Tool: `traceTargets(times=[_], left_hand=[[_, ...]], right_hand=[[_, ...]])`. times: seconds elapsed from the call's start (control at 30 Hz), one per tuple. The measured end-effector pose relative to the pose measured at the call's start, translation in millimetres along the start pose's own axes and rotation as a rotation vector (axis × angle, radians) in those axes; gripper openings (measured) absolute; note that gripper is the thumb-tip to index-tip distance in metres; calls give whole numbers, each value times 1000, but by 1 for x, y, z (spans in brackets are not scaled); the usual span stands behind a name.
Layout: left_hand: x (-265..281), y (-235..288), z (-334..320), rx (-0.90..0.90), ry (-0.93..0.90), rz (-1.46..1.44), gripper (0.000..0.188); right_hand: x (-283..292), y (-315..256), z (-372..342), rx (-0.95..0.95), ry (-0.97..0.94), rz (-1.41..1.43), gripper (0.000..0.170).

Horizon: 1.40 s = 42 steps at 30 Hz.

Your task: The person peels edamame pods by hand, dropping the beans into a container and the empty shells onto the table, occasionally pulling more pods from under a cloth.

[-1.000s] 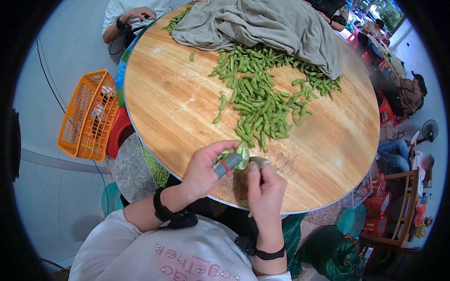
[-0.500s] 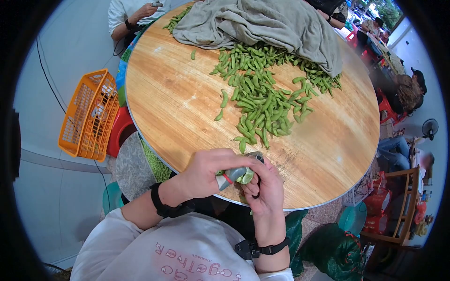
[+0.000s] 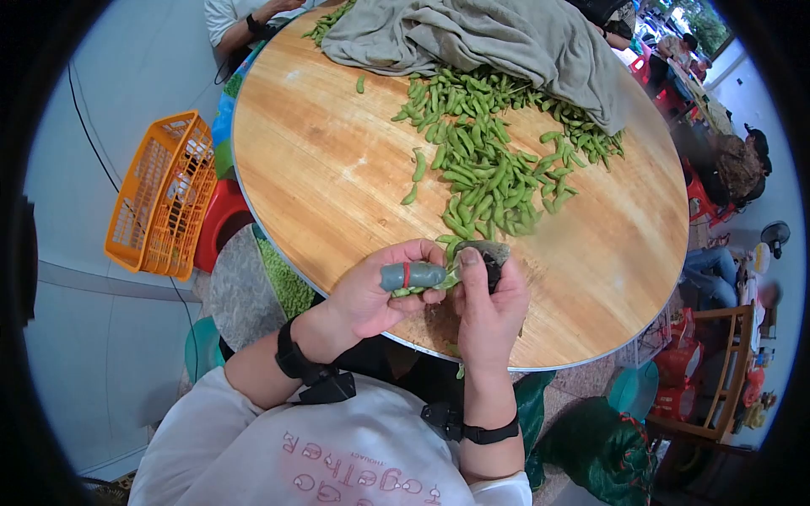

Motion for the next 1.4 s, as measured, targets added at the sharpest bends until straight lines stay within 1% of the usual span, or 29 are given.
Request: traceTargets(times=[0.07,0.2,0.23,0.3,0.37,0.4,0.43,0.5,0.57,0.6,0.63,0.67,0.7,0.77,0.8,0.83,0.87,0.9,0.93,0.97,1.0,1.03,1.07,1.1,1.17,1.23,1.3,1.37,1.4], left_hand=[[4,1,-1,-10,-41,7,12],[13,2,-5,-27,-140,18,14],[13,5,-8,-27,-140,18,14],[11,17,-17,-124,-60,236,16],[17,38,-43,-262,-9,236,19],[25,46,-54,-408,185,251,19],[33,54,-66,-550,380,265,20],[60,75,-94,-820,501,366,20],[82,91,-113,-936,744,341,18],[103,95,-122,-937,743,346,18],[132,96,-131,-900,838,415,20],[158,97,-138,-863,929,486,22],[181,99,-144,-865,924,492,22],[215,93,-148,-256,1062,1074,30],[213,88,-149,-235,1166,1583,34],[202,89,-145,-239,1164,1586,34],[181,94,-146,-563,1215,1647,35],[152,98,-146,-898,1248,1683,35],[112,97,-137,-980,1163,1517,34],[84,92,-129,-937,989,1400,35],[61,85,-120,-895,819,1280,36],[43,74,-110,-743,585,1273,38],[26,60,-100,-587,353,1252,40],[12,45,-86,-374,67,836,42],[-9,25,-61,-225,-57,853,40],[-1,4,-46,-283,-64,567,30],[1,-1,-36,-318,-65,550,23],[-2,-3,-34,-353,-59,530,16],[-4,-3,-34,-348,34,500,12]], right_hand=[[3,1,-2,-132,-22,202,11],[-4,-4,-10,-53,-37,64,10],[-3,-4,-10,-65,-16,161,11],[15,-9,-7,-76,5,257,12],[45,-18,-5,-195,-746,23,17],[42,-17,-4,-1,-717,-183,22],[38,-13,-5,-5,-715,-181,22],[32,-9,-5,253,-474,-800,22],[26,0,-4,277,-449,-921,22],[23,1,-5,298,-429,-987,20],[22,3,-5,319,-408,-1053,19],[23,3,-4,322,-403,-1048,19],[26,4,-4,316,-447,-995,16],[33,5,-5,315,-487,-944,15],[38,9,-5,151,-524,-700,13],[40,13,-6,-10,-553,-453,13],[38,8,-7,-7,-549,-451,13],[36,2,-8,-213,-511,-262,13],[34,0,-12,-419,-469,-70,13],[32,1,-14,-420,-469,-71,13],[28,2,-16,-487,-461,65,11],[23,2,-17,-545,-452,203,10],[19,3,-19,-535,-454,204,10],[15,3,-22,-600,-483,310,10],[10,5,-25,-654,-511,415,10],[10,7,-28,-682,-503,476,11],[10,1,-31,-651,-498,415,11],[9,-3,-32,-559,-503,188,15],[8,-2,-34,-562,-504,190,15]])
Point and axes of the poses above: each hand's wrist, its own z-axis towards the middle knuckle, its own x-axis out of the back of the hand, y = z × x, the point moved 2 cm from there along z, towards the middle knuckle, and after that the axes turned 2 degrees about z, right-handed, at the moved point
